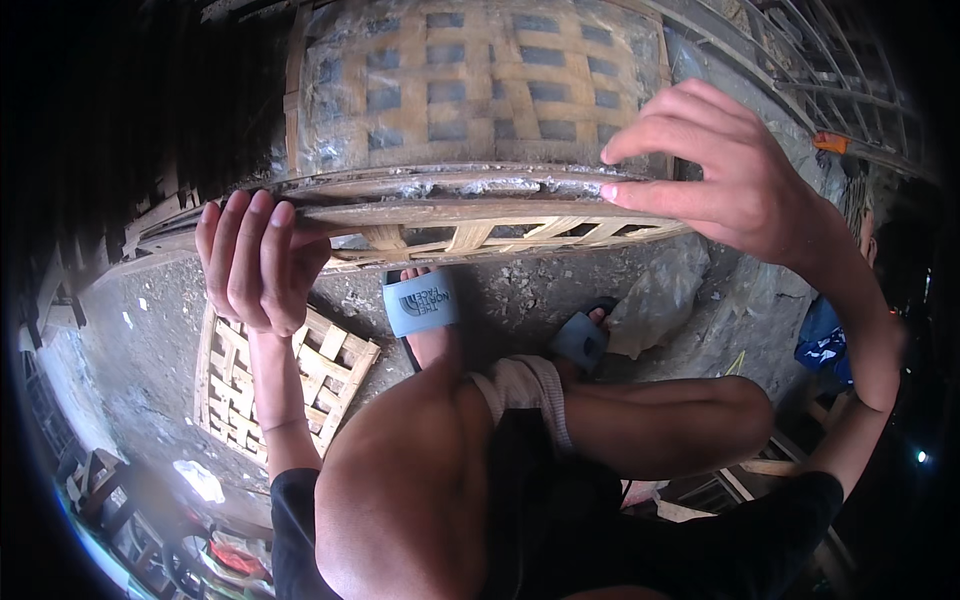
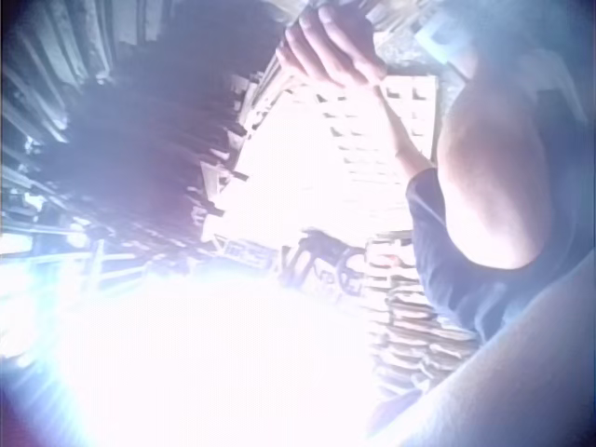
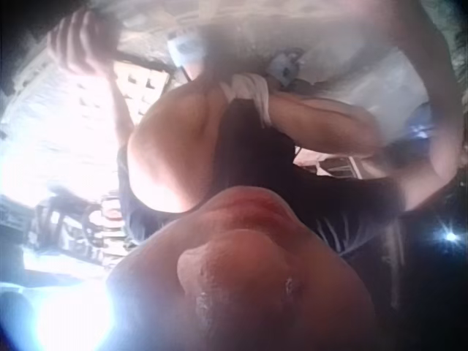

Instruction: The person sits on the floor and assembles a wooden lattice panel by hand. They place a plastic sheet on the ground, position the lattice frame, and press the woven strips into place to secure the structure.

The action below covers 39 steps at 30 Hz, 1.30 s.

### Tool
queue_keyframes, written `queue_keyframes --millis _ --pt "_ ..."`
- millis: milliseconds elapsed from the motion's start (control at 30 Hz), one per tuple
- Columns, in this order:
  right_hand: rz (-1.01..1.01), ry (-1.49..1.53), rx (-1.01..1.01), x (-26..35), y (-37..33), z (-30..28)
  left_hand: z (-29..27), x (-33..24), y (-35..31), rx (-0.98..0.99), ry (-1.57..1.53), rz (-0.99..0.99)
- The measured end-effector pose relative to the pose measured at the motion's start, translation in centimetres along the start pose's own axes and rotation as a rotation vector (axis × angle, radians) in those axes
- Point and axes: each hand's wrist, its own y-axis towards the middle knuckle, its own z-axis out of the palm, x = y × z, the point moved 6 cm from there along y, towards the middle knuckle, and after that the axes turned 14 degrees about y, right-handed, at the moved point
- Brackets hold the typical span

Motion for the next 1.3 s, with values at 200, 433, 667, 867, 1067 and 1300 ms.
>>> queue_keyframes --millis 200,433,667,867,1067,1300 --pt "-0.014 0.034 -0.085 -0.1 1.0 0.0 -0.5 1.2 -0.1 -0.019 -0.012 0.01" --pt "0.233 0.205 -0.208 0.6 -0.4 -0.3 -0.7 0.6 -0.8 -0.033 -0.032 -0.031" --pt "0.826 0.155 -0.748 1.0 -18.8 -3.5 -1.7 1.2 -2.2 -0.034 -0.034 -0.069" --pt "1.557 0.4 -0.619 5.9 -51.7 13.7 -0.9 1.3 -1.4 0.029 -0.024 -0.099" --pt "2.007 -0.045 0.012 12.2 -59.0 26.1 1.0 -0.2 0.1 -0.08 -0.108 -0.103" --pt "1.253 -0.179 -0.565 -0.7 -34.8 1.7 1.7 -1.3 0.6 -0.121 -0.117 -0.069"
